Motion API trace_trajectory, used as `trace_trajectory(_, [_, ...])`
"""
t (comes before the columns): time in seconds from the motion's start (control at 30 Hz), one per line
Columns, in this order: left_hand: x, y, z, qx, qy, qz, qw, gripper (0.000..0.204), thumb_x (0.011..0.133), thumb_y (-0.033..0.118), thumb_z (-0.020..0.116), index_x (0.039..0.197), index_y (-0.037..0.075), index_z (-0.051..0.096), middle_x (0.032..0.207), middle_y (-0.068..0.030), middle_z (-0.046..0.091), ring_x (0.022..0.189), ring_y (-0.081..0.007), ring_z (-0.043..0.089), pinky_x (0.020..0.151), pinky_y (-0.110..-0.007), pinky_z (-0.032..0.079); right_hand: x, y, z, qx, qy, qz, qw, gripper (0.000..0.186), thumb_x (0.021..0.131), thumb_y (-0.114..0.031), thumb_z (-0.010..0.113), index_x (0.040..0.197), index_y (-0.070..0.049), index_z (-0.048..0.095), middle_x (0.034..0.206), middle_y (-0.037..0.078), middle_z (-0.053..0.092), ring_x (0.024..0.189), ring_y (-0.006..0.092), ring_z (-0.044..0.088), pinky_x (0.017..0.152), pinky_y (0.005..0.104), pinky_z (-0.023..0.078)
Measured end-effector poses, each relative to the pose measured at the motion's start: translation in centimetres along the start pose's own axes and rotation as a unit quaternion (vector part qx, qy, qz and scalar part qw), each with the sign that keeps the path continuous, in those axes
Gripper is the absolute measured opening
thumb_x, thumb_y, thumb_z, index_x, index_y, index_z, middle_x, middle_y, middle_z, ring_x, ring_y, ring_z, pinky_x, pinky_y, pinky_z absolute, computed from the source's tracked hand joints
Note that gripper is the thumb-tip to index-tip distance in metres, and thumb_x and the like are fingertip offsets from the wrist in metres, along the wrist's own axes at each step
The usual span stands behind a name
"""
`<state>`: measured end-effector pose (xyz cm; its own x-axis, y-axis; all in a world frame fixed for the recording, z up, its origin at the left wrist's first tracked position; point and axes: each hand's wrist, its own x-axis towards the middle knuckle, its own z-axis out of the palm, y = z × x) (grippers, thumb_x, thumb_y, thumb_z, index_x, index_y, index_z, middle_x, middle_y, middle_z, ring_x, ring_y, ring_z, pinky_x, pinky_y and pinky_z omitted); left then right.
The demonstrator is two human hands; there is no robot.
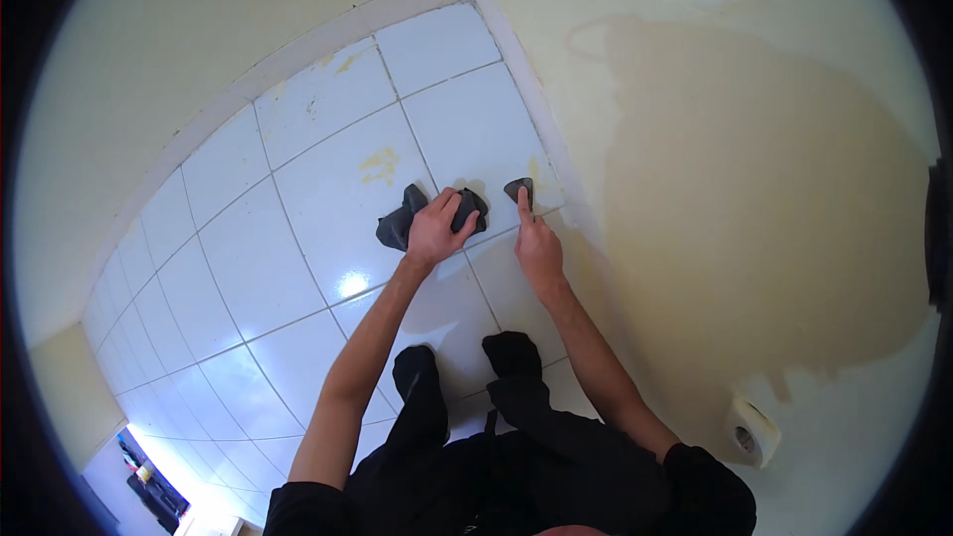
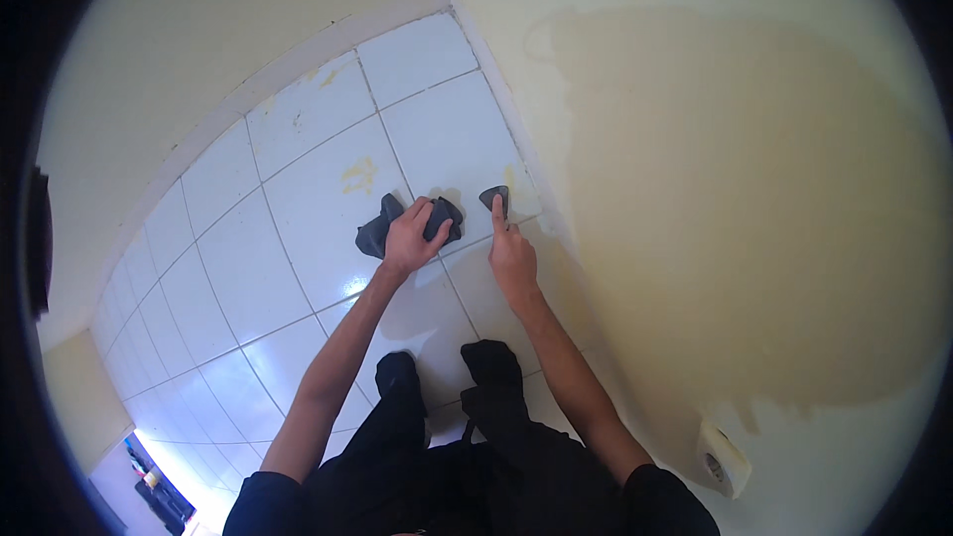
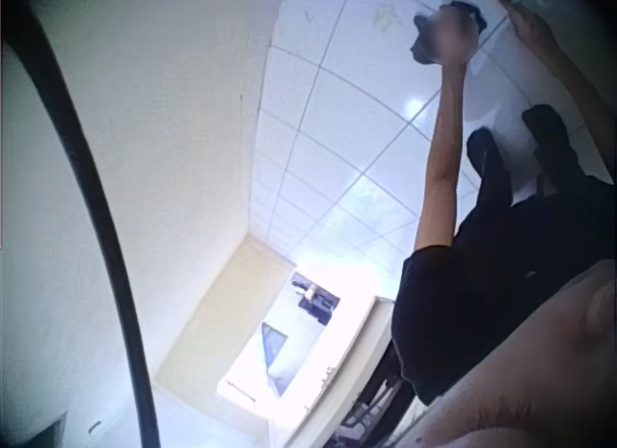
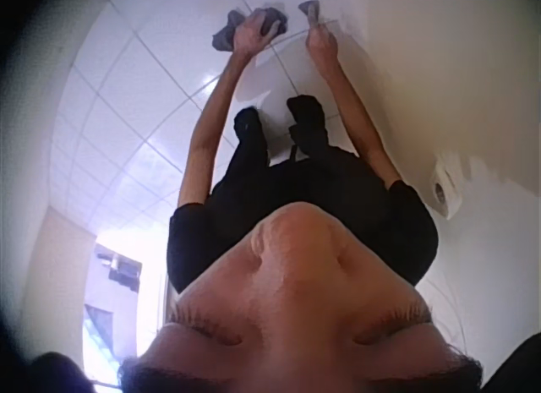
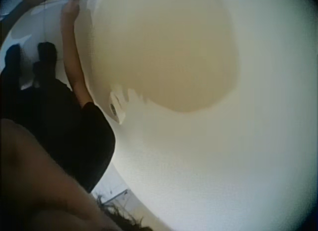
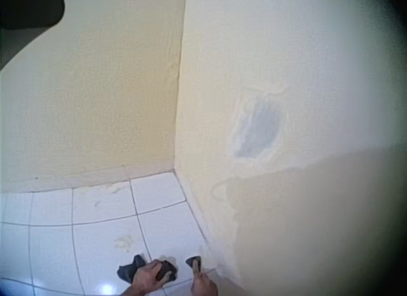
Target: The person uses a putty knife to apply material to a wall patch and wipes the surrounding tiles with a cloth.
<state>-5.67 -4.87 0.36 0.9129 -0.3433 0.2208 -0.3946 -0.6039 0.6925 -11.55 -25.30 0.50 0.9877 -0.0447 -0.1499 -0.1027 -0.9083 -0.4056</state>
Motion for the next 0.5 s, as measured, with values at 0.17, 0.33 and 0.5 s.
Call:
trace_trajectory(0.17, [0.2,0.0,0.0,0.002,0.003,0.01,1.0,0.03,0.088,0.025,0.074,0.098,0.0,0.06,0.104,-0.0145,0.063,0.078,-0.036,0.067,0.064,-0.042,0.056,0.1,-0.1,-0.4,0.002,-0.028,0.015,0.999,0.081,0.086,0.0,0.059,0.159,-0.012,0.026,0.087,0.024,0.065,0.073,0.0424,0.067,0.066,0.0515,0.055])
trace_trajectory(0.33, [0.1,-0.1,-0.2,-0.002,0.002,0.007,1.0,0.029,0.088,0.025,0.074,0.097,0.0,0.059,0.101,-0.0143,0.063,0.076,-0.0361,0.066,0.063,-0.042,0.056,0.4,-1.0,-1.6,-0.027,-0.061,0.03,0.997,0.079,0.086,0.0,0.059,0.158,-0.011,0.029,0.084,0.023,0.066,0.074,0.0417,0.068,0.067,0.0517,0.056])
trace_trajectory(0.5, [0.1,0.0,-0.4,-0.002,-0.006,0.006,1.0,0.029,0.088,0.024,0.073,0.096,0.0,0.059,0.1,-0.0142,0.062,0.076,-0.0365,0.066,0.063,-0.042,0.056,0.9,-1.3,-2.7,-0.017,-0.076,0.035,0.996,0.072,0.086,0.0,0.058,0.154,-0.007,0.036,0.081,0.025,0.066,0.075,0.0423,0.068,0.068,0.0525,0.055])
